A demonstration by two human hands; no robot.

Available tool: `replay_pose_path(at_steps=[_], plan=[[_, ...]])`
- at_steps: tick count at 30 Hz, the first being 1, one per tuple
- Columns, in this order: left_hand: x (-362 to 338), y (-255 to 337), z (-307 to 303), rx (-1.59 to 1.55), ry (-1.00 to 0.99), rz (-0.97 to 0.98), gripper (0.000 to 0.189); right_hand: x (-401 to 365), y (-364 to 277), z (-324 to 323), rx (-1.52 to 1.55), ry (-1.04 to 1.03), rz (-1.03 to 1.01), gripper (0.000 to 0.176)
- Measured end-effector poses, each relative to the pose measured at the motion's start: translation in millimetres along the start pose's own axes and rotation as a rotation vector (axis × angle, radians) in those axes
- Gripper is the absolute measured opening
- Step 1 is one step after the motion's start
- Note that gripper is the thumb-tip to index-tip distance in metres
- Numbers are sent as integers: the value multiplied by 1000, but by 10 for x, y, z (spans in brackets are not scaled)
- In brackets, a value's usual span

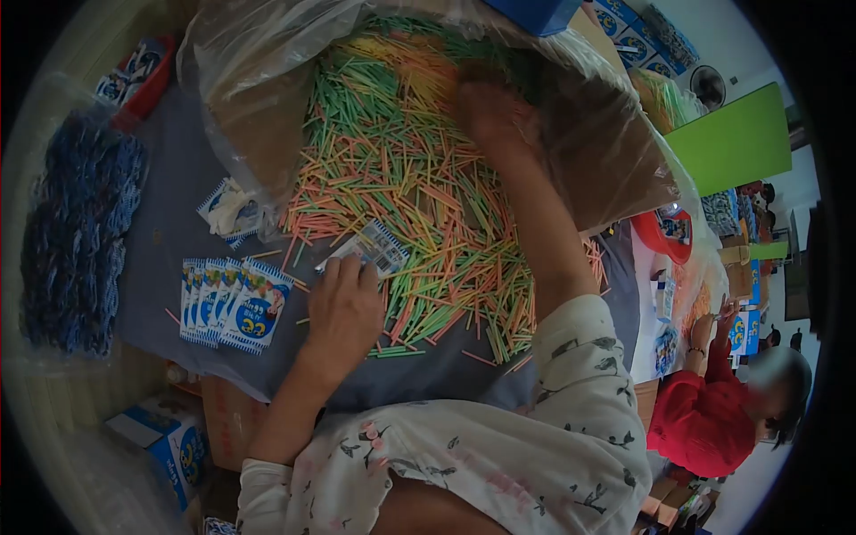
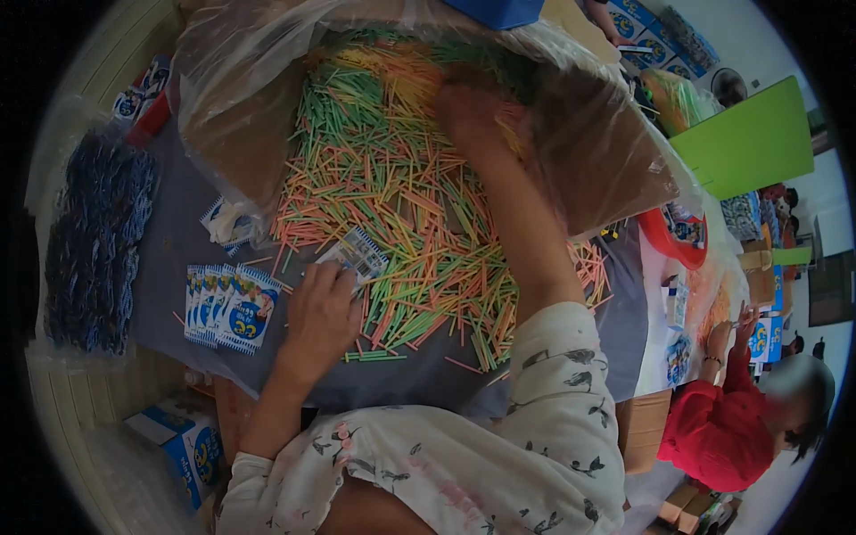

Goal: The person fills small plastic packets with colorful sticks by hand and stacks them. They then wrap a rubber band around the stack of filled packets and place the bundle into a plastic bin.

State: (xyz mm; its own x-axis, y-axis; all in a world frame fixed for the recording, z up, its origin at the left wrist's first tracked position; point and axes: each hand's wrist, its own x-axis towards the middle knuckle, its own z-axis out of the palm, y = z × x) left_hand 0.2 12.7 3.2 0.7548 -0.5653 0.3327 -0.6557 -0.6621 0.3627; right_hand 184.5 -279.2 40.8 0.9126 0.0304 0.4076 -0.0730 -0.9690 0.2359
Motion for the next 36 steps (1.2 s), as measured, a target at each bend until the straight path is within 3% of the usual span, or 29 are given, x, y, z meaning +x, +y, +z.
replay_pose_path(at_steps=[3,7,9,10,12,15,19,21,24,28,30,31,33,36], plan=[[31,28,120,139,0,34,25,50,-71,259,-267,154,50,27],[12,76,138,228,40,80,21,170,13,389,-218,272,65,27],[0,32,147,117,102,66,16,206,72,111,65,-295,33,32],[-9,5,153,117,104,69,16,178,81,133,63,-292,35,32],[-21,-52,146,-19,171,87,12,133,44,136,13,31,76,33],[-12,-80,94,-199,172,18,8,45,11,-58,140,-124,97,33],[62,-154,-53,-333,120,-85,4,-14,-19,-38,195,-183,156,29],[80,-184,-85,-458,79,-175,5,-72,-6,-17,317,-108,154,31],[64,-226,-49,-390,113,-87,9,-208,-24,-31,474,61,102,35],[50,-301,-38,-486,99,-121,12,-312,31,293,559,172,24,36],[38,-308,-55,-632,24,-230,11,-406,-38,263,1045,324,22,23],[37,-291,-60,-628,44,-222,11,-483,-50,159,1041,339,5,23],[15,-190,-40,-282,68,-103,7,-733,-167,-281,1572,-50,321,14],[-11,-34,150,-86,86,-68,9,-982,-378,-378,1822,-2,393,13]])
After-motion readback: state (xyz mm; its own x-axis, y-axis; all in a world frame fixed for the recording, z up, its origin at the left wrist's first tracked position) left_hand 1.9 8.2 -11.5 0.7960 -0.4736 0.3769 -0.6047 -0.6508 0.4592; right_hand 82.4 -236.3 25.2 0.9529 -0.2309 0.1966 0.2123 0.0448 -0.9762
